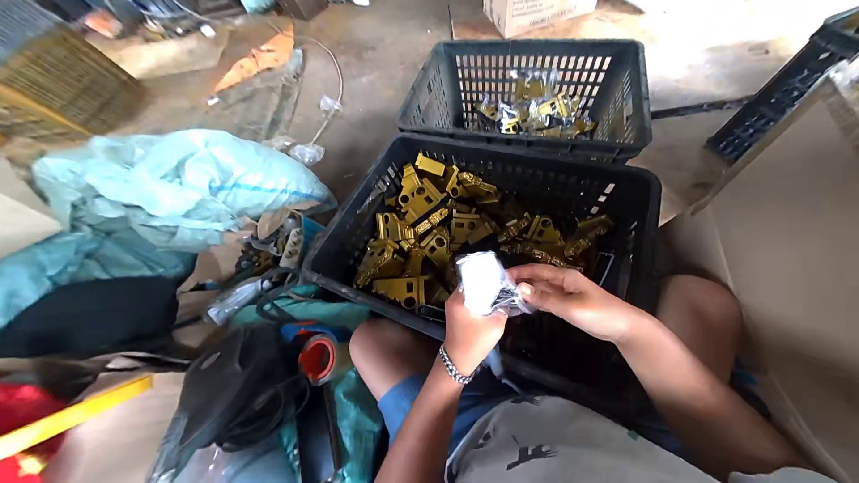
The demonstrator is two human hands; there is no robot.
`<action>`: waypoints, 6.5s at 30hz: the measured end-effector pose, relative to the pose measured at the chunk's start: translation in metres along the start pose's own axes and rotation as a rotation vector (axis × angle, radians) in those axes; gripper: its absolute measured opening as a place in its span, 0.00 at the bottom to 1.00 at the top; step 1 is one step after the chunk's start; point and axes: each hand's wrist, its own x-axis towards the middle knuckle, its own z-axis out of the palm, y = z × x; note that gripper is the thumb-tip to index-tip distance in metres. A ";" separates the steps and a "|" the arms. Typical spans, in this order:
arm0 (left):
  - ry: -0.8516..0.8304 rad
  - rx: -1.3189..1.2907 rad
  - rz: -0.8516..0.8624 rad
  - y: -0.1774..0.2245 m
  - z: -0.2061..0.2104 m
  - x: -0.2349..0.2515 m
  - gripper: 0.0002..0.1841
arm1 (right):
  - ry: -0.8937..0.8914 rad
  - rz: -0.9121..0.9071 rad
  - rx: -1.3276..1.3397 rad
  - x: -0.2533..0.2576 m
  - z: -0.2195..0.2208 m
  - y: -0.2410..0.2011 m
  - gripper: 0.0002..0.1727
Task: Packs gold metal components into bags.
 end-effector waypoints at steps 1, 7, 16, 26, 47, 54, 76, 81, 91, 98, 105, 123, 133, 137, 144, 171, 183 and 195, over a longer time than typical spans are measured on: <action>-0.017 0.061 0.020 -0.003 0.000 0.001 0.28 | -0.027 0.016 0.040 0.000 0.002 -0.002 0.22; -0.318 -0.501 -0.477 0.024 -0.018 0.002 0.21 | 0.132 0.013 -0.162 0.006 -0.011 0.015 0.04; -0.219 -0.237 -0.283 -0.001 -0.037 0.037 0.27 | 0.224 -0.138 -0.115 0.016 0.012 0.039 0.20; -0.059 0.159 -0.054 -0.051 -0.017 0.030 0.24 | -0.116 0.467 -0.511 0.106 -0.088 0.061 0.31; 0.287 -0.096 -0.170 -0.036 -0.018 0.049 0.16 | 0.257 0.346 -0.442 0.058 -0.090 0.061 0.27; 0.178 0.009 -0.059 -0.026 -0.022 0.041 0.20 | 0.566 -0.019 0.057 0.004 -0.059 0.041 0.15; -0.076 0.119 0.128 0.019 0.017 0.012 0.18 | 0.307 -0.116 -0.616 0.041 -0.004 0.043 0.41; 0.229 0.120 0.143 -0.003 0.010 0.018 0.21 | 0.142 0.023 -0.166 0.031 -0.007 0.017 0.50; -0.170 -0.527 -0.177 0.028 -0.020 0.003 0.18 | -0.118 0.017 -0.970 0.022 -0.048 -0.017 0.17; 0.066 -0.200 -0.086 0.014 -0.018 0.007 0.19 | 0.668 -0.298 -0.767 0.025 -0.056 -0.034 0.32; -0.307 -0.342 -0.169 0.025 -0.022 0.004 0.28 | 0.072 -0.105 -0.278 0.013 -0.009 0.000 0.10; 0.021 0.321 -0.134 -0.016 -0.042 0.053 0.18 | 0.201 0.013 0.110 0.006 -0.003 0.027 0.14; 0.153 0.445 -0.022 -0.038 -0.050 0.052 0.24 | 0.371 -0.079 -0.309 0.032 -0.043 0.015 0.18; -0.151 -0.276 -0.228 -0.021 -0.032 0.050 0.16 | 0.225 -0.177 -0.458 0.046 -0.030 0.016 0.17; -0.254 -0.347 -0.229 -0.037 -0.016 0.049 0.16 | -0.217 0.061 -0.290 0.060 -0.060 0.004 0.13; 0.189 -0.301 -0.199 -0.013 -0.017 0.024 0.07 | 0.515 -0.273 0.460 0.017 -0.077 0.035 0.28; 0.135 -0.082 -0.210 -0.020 -0.004 0.022 0.11 | 0.667 0.022 0.929 0.025 -0.054 0.029 0.23; 0.039 0.122 -0.218 -0.012 0.010 0.027 0.12 | 0.449 0.066 0.910 -0.007 -0.042 0.045 0.35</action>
